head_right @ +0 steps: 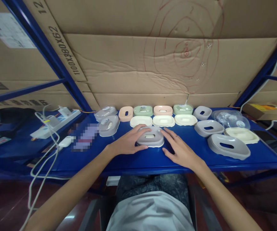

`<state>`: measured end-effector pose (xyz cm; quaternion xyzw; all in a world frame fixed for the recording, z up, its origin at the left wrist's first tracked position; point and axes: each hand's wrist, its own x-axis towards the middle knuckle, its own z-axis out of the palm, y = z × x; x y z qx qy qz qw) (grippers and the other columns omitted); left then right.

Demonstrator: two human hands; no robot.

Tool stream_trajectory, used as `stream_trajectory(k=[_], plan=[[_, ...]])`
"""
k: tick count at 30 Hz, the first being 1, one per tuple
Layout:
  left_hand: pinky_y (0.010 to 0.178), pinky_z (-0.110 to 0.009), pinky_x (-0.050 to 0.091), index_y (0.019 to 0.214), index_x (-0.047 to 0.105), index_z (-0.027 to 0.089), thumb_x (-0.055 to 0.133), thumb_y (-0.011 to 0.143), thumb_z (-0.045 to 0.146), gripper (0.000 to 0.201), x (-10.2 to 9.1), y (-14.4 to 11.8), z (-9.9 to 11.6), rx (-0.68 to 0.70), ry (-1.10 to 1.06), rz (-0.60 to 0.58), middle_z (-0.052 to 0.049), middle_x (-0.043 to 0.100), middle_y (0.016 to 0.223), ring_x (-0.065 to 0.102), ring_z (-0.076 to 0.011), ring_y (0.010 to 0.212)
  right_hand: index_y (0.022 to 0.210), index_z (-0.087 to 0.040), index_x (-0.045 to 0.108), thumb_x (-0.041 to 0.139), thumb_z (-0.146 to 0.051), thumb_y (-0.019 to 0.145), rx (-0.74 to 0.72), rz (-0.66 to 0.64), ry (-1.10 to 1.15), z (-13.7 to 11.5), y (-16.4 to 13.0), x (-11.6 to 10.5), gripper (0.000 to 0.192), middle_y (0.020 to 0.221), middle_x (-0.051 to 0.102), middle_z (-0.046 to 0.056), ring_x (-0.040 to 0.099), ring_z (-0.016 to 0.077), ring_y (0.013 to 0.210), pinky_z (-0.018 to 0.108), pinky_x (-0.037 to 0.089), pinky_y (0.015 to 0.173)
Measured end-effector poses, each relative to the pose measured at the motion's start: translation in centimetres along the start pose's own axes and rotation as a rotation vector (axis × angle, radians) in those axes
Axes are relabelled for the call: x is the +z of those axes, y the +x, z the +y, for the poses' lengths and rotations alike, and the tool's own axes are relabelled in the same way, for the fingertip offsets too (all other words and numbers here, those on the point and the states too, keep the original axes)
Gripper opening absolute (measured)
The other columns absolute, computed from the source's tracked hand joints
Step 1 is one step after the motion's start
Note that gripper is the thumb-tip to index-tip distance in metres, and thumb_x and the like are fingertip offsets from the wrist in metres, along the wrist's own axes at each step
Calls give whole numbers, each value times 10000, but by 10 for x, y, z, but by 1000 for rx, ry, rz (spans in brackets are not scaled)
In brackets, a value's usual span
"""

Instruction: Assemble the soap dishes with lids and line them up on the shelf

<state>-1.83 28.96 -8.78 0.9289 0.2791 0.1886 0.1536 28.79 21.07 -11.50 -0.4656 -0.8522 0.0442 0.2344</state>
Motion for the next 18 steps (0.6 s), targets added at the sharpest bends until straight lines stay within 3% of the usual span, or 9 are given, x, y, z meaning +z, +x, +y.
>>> stream_trajectory(k=[5, 13, 18], plan=[[1358, -565, 310, 1737, 271, 247, 762, 977, 529, 948, 4, 2, -2, 15, -19, 25, -166, 384, 1749, 341, -353, 1648, 1703, -341, 411, 504, -438, 1135, -44, -21, -78, 4, 1, 4, 583, 1775, 388, 132, 468, 339, 1597, 597, 457, 1278], [1341, -581, 324, 1723, 319, 300, 822, 913, 586, 996, 3, -3, -2, -67, -88, 29, -137, 427, 1731, 390, -378, 1621, 1700, -320, 437, 520, -418, 1130, -93, 4, -120, 2, 3, 5, 585, 1705, 503, 142, 521, 336, 1561, 609, 453, 1273], [1356, -553, 308, 1724, 326, 261, 826, 906, 606, 1019, 3, -6, -3, -84, -62, 4, -155, 402, 1755, 361, -366, 1643, 1722, -332, 401, 500, -422, 1138, -103, -17, -136, 2, 3, 4, 599, 1705, 504, 136, 523, 327, 1558, 608, 456, 1269]])
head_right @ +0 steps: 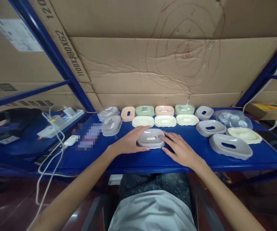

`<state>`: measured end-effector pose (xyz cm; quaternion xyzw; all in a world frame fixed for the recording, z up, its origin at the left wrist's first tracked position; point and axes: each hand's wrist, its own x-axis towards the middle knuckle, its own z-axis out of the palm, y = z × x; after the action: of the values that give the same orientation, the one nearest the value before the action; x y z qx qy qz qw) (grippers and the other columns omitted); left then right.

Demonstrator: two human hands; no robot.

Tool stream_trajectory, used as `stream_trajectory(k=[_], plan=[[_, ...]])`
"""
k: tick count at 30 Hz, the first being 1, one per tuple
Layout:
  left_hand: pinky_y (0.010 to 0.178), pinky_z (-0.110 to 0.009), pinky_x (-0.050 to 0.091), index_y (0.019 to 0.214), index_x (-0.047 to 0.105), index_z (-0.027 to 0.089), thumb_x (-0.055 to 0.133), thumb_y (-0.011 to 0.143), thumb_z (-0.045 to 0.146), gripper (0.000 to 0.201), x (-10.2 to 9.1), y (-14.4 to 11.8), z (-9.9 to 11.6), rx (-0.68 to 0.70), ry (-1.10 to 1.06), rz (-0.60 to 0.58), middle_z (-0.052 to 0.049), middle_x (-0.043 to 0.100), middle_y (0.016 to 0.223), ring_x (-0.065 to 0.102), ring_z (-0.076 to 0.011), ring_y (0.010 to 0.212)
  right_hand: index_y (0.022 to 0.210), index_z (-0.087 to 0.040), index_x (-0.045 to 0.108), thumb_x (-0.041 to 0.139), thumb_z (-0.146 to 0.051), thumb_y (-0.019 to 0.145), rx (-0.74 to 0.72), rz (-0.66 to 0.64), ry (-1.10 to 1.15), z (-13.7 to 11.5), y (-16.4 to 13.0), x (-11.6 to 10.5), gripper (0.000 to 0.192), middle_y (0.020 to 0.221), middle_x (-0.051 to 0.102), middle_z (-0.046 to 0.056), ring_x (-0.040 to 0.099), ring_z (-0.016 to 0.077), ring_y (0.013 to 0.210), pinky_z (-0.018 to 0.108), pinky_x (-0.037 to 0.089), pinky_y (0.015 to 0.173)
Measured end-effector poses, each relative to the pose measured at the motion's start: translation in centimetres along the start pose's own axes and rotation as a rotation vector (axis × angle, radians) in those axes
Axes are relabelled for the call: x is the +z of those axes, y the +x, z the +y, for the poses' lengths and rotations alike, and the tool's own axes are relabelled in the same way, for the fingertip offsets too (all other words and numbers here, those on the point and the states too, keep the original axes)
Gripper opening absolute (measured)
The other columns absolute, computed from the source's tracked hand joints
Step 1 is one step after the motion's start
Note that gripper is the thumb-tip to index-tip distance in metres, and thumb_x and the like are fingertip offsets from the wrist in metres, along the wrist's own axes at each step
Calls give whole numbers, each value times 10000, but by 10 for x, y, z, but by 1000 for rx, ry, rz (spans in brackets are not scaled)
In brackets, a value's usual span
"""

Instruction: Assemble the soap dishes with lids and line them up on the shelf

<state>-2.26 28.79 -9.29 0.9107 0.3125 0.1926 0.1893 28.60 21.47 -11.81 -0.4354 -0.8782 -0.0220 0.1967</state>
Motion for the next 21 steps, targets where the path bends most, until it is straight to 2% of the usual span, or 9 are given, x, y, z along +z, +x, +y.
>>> stream_trajectory(k=[6, 11, 14, 16, 19, 21], plan=[[1364, -527, 311, 1720, 337, 241, 745, 973, 633, 937, -2, -6, 5, 10, 88, -21, -158, 404, 1764, 373, -344, 1647, 1714, -346, 420, 512, -422, 1130, 12, 6, -1, 0, 0, 2, 596, 1699, 515, 126, 546, 337, 1538, 621, 468, 1257], [1356, -536, 326, 1741, 285, 246, 600, 1056, 662, 861, -2, -26, 14, -30, 137, 71, -176, 368, 1780, 336, -340, 1667, 1695, -336, 446, 492, -433, 1139, 10, -4, -4, 4, -2, 5, 566, 1708, 502, 129, 531, 332, 1549, 625, 459, 1264], [1335, -555, 351, 1726, 313, 233, 468, 1131, 592, 711, 5, -37, 16, -77, 172, 83, -187, 400, 1758, 358, -337, 1654, 1713, -347, 412, 492, -433, 1139, 13, -6, -4, 3, -2, 6, 586, 1715, 492, 128, 519, 336, 1559, 628, 455, 1267], [1321, -565, 365, 1701, 360, 213, 450, 1148, 540, 648, 10, -41, 15, -89, 210, 74, -195, 439, 1728, 386, -345, 1633, 1739, -348, 352, 504, -444, 1132, 25, 0, 6, 2, -3, 4, 633, 1735, 464, 121, 494, 337, 1578, 619, 451, 1277], [1311, -562, 375, 1681, 393, 196, 458, 1149, 524, 628, 14, -42, 13, -81, 238, 73, -198, 472, 1699, 414, -347, 1608, 1758, -339, 291, 536, -466, 1111, 64, 63, 19, 3, -5, -8, 704, 1759, 424, 112, 461, 337, 1600, 594, 448, 1292], [1307, -562, 380, 1686, 385, 209, 457, 1148, 534, 632, 14, -42, 13, -76, 233, 79, -193, 476, 1698, 420, -342, 1605, 1740, -326, 331, 552, -469, 1096, 115, 153, 6, 10, -10, -26, 696, 1741, 446, 115, 479, 345, 1584, 593, 440, 1297]])
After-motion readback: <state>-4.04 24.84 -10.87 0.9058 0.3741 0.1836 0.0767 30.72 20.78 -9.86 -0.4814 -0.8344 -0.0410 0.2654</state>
